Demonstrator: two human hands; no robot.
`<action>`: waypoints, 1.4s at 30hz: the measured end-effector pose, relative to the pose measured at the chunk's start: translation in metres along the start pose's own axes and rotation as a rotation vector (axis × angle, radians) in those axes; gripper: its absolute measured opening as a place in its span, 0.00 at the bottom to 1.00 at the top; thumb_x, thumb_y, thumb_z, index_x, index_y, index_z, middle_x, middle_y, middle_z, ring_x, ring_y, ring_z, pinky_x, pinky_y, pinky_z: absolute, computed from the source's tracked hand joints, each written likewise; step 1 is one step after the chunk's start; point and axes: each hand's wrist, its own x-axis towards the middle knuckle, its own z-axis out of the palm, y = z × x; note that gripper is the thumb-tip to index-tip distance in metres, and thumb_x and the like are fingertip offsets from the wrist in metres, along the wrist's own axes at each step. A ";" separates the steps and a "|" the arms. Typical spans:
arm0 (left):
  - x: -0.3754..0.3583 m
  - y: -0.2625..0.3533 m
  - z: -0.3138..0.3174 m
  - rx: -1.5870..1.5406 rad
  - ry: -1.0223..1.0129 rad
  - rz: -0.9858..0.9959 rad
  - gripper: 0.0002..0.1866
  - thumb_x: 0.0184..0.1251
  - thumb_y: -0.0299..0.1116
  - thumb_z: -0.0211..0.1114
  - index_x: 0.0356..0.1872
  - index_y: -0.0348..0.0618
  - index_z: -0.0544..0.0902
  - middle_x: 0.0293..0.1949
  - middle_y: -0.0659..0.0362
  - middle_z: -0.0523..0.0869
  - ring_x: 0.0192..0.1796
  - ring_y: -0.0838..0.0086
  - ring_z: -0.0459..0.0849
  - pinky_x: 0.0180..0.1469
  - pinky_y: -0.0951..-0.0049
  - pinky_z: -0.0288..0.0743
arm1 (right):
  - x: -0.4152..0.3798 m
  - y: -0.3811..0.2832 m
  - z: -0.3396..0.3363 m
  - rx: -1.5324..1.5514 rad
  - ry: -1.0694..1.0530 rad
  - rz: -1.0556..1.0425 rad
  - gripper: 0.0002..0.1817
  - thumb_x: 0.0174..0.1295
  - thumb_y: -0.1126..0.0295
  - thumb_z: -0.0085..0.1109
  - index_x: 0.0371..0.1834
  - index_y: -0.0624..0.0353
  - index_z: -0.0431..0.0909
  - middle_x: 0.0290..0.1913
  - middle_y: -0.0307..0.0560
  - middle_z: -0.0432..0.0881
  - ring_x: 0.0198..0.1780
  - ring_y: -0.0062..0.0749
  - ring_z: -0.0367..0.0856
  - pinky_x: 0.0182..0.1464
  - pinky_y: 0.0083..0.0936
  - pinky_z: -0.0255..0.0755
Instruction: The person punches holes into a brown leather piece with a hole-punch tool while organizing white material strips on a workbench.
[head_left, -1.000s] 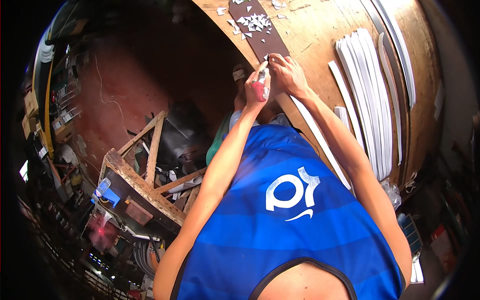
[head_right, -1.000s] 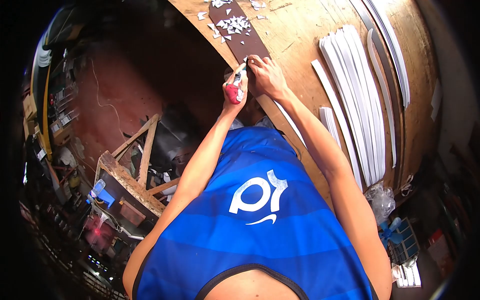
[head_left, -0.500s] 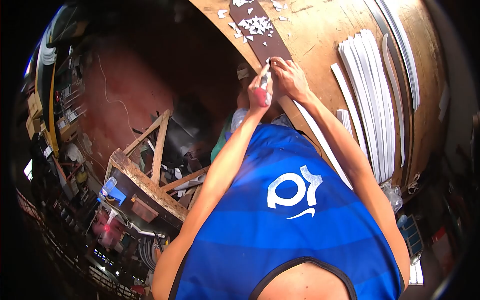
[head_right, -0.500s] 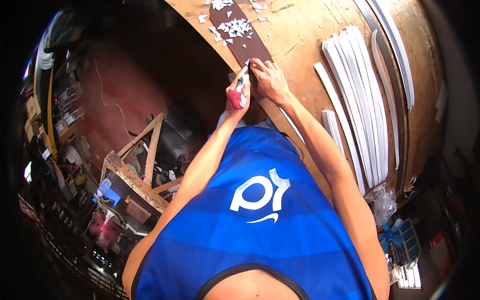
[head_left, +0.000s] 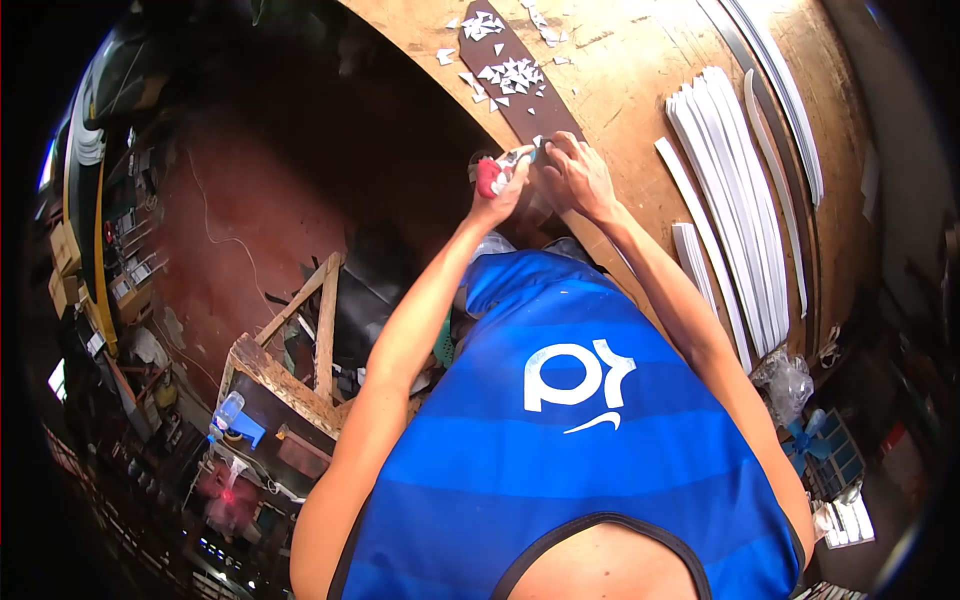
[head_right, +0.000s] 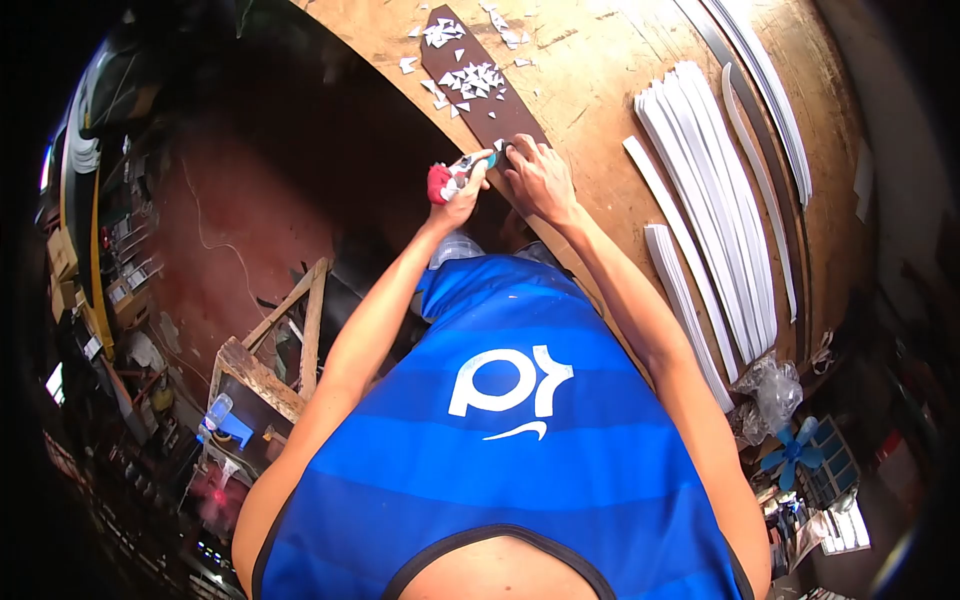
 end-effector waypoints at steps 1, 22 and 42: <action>0.008 0.008 -0.012 0.024 -0.071 -0.049 0.13 0.78 0.34 0.62 0.56 0.41 0.86 0.30 0.68 0.84 0.31 0.88 0.80 0.33 0.82 0.71 | 0.000 -0.002 0.004 0.014 0.026 0.061 0.19 0.56 0.71 0.66 0.52 0.57 0.79 0.57 0.47 0.77 0.51 0.46 0.78 0.54 0.39 0.74; 0.107 0.037 -0.007 0.994 -0.820 0.859 0.19 0.58 0.25 0.65 0.53 0.47 0.81 0.43 0.53 0.77 0.43 0.54 0.80 0.47 0.56 0.72 | -0.152 -0.020 0.011 0.993 0.885 1.216 0.17 0.59 0.76 0.56 0.53 0.61 0.74 0.39 0.43 0.80 0.31 0.21 0.74 0.31 0.20 0.70; 0.115 0.236 0.043 0.906 -1.016 -0.075 0.15 0.54 0.22 0.76 0.43 0.41 0.85 0.32 0.71 0.78 0.35 0.85 0.75 0.41 0.77 0.73 | -0.283 -0.022 0.004 1.199 1.315 1.722 0.17 0.66 0.55 0.67 0.43 0.58 0.79 0.36 0.41 0.88 0.30 0.19 0.79 0.30 0.20 0.71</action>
